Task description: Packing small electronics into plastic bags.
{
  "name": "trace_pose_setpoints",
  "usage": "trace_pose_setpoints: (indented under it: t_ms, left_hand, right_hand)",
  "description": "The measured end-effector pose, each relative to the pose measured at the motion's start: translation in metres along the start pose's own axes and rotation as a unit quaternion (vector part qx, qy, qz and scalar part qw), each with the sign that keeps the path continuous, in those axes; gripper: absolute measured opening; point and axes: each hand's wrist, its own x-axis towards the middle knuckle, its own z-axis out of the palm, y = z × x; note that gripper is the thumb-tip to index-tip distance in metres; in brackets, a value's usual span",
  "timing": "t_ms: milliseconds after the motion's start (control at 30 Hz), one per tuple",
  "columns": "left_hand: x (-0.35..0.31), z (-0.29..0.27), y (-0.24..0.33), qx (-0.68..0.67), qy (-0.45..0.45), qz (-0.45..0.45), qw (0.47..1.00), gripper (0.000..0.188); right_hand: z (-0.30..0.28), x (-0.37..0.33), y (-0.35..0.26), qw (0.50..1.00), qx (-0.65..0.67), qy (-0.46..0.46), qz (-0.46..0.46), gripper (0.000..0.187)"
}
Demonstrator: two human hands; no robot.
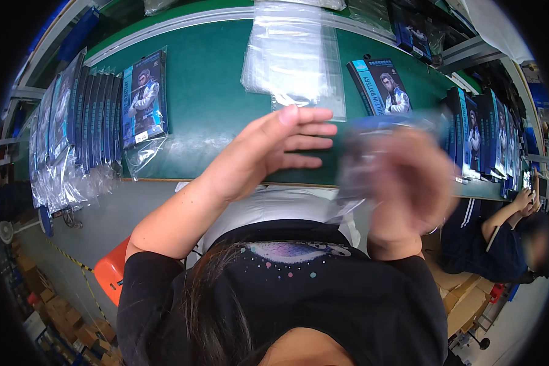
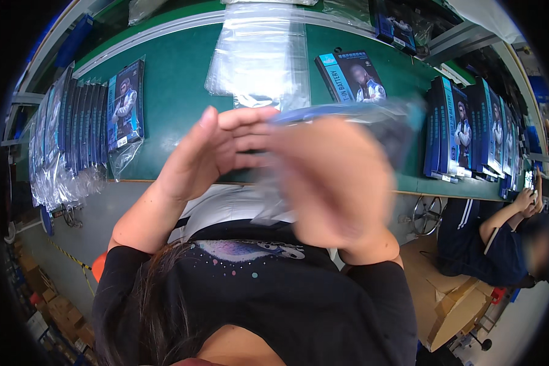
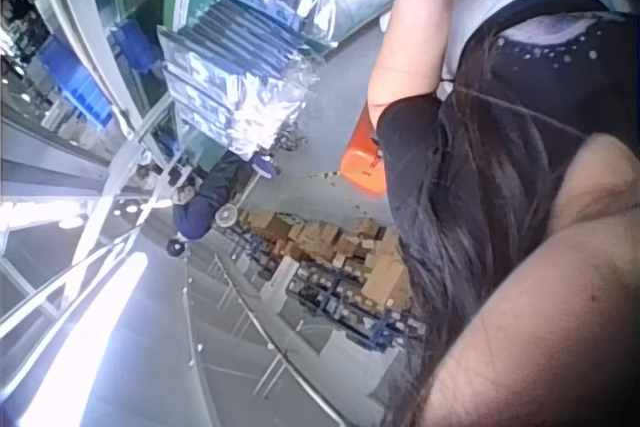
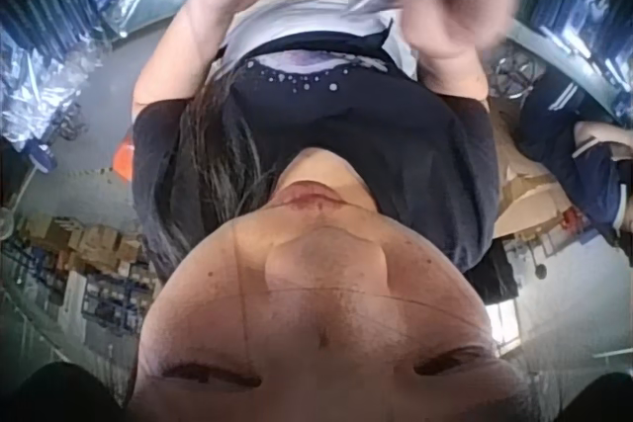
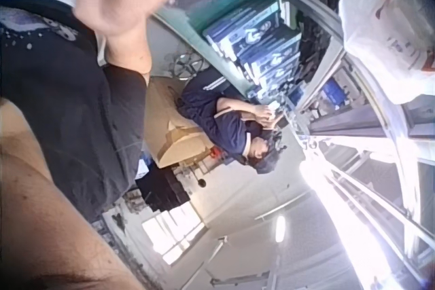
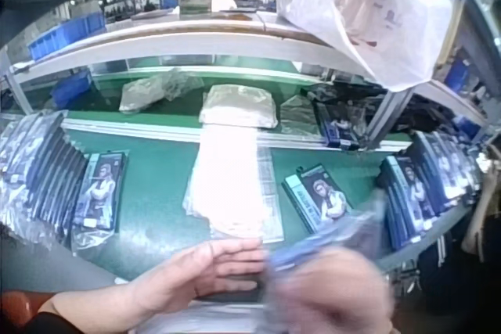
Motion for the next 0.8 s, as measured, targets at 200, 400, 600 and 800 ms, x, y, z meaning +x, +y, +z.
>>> trace_pose_setpoints:
  t_ms: [200,400,600,800]
  left_hand:
    - [-0.017,0.0,0.016,0.104,0.138,0.126,0.977,0.041]
    - [-0.044,-0.077,0.057,0.64,0.401,0.392,0.525,0.044]
    - [-0.075,-0.126,0.053,0.776,0.434,0.18,0.421,0.049]
    - [-0.014,-0.054,0.034,0.798,0.258,0.348,0.42,0.041]
  right_hand:
    - [0.047,0.002,0.011,0.973,0.134,-0.169,-0.082,0.045]
    - [0.008,0.002,0.042,0.99,0.06,-0.031,0.121,0.033]
    - [-0.023,0.006,0.091,0.955,-0.213,0.048,0.199,0.05]
    - [-0.016,-0.033,0.126,0.827,-0.477,-0.081,0.287,0.096]
